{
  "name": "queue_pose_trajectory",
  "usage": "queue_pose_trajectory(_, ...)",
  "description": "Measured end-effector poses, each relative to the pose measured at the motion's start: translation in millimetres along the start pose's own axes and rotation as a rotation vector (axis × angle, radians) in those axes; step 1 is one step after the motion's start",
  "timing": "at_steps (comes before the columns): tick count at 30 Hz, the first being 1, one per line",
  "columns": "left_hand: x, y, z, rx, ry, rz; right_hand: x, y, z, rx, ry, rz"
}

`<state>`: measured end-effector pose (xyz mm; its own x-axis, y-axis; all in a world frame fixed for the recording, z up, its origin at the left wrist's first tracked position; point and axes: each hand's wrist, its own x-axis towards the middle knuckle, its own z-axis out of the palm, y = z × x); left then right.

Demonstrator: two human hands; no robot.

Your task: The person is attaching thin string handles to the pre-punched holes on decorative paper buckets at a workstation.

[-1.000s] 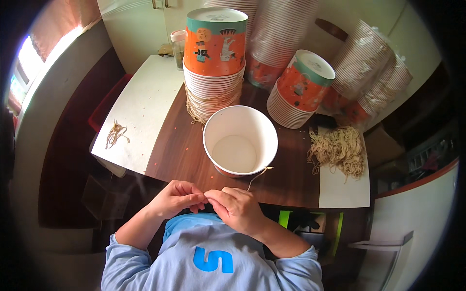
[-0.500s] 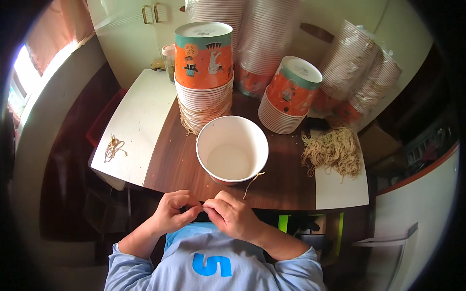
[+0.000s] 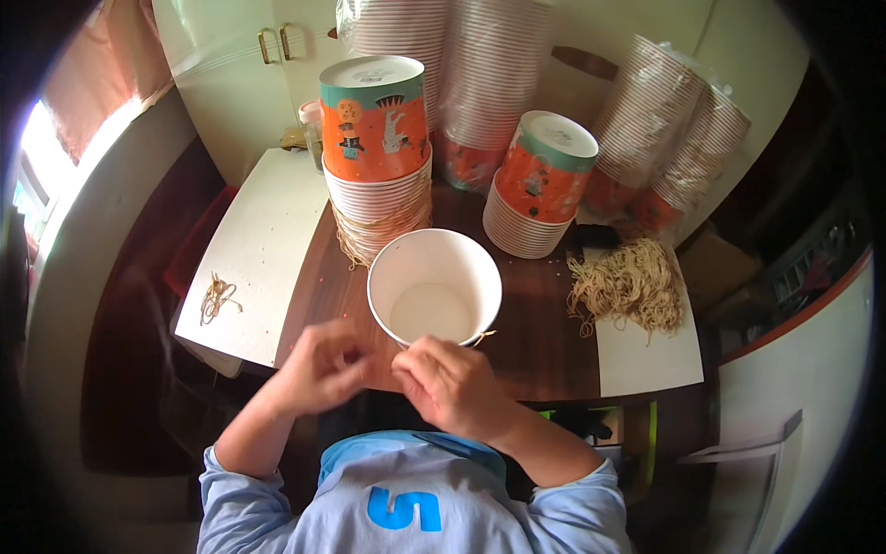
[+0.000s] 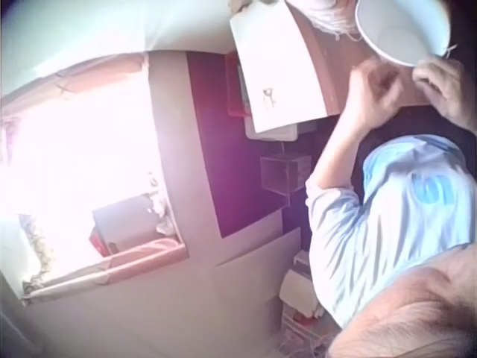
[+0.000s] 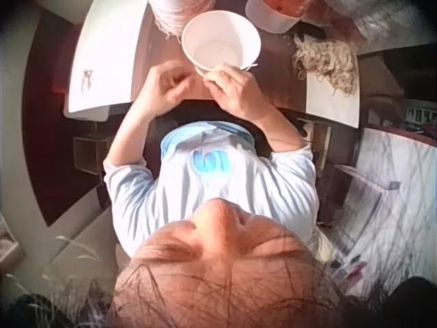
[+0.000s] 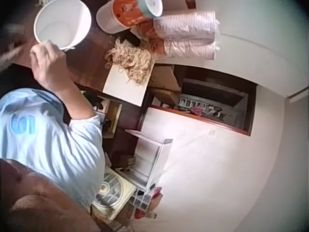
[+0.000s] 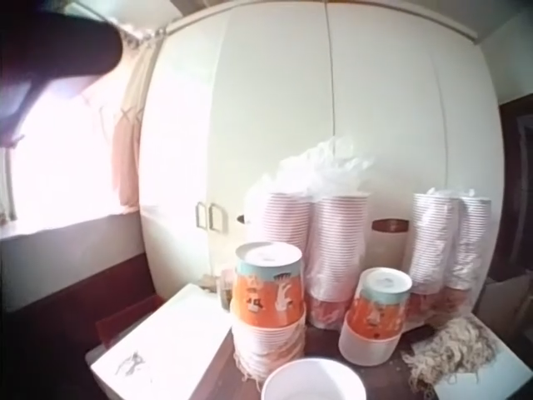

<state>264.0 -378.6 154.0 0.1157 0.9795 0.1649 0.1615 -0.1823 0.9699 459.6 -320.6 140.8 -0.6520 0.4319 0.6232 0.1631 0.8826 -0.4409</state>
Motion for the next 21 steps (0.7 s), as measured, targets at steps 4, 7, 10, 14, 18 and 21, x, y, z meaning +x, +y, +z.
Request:
queue_pose_trajectory(4, 64.1, -24.1, -28.0, 0.373, 0.233, 0.015, 11.6, 16.6, -11.2, 0.092, 0.042, 0.145)
queue_pose_trajectory(7, 98.1, -46.7, -41.3, 0.360, 0.276, -0.061, 19.6, 27.2, -21.5, 0.094, 0.019, 0.176)
queue_pose_trajectory(10, 100.5, -62.2, -38.6, 0.334, 0.114, -0.118, 24.1, 48.1, -30.7, 0.110, -0.027, 0.246)
queue_pose_trajectory(14, 62.7, -47.0, 2.7, -0.178, 0.165, -0.274, 25.3, 61.4, -42.4, 0.140, -0.096, 0.364)
queue_pose_trajectory(18, 26.1, -51.2, 20.5, -0.447, 0.101, -0.314, 26.6, 67.9, -32.9, 0.197, -0.225, 0.474)
queue_pose_trajectory(21, 19.2, -49.3, 18.2, -0.495, 0.121, -0.337, 27.4, 68.1, -21.8, 0.187, -0.323, 0.510)
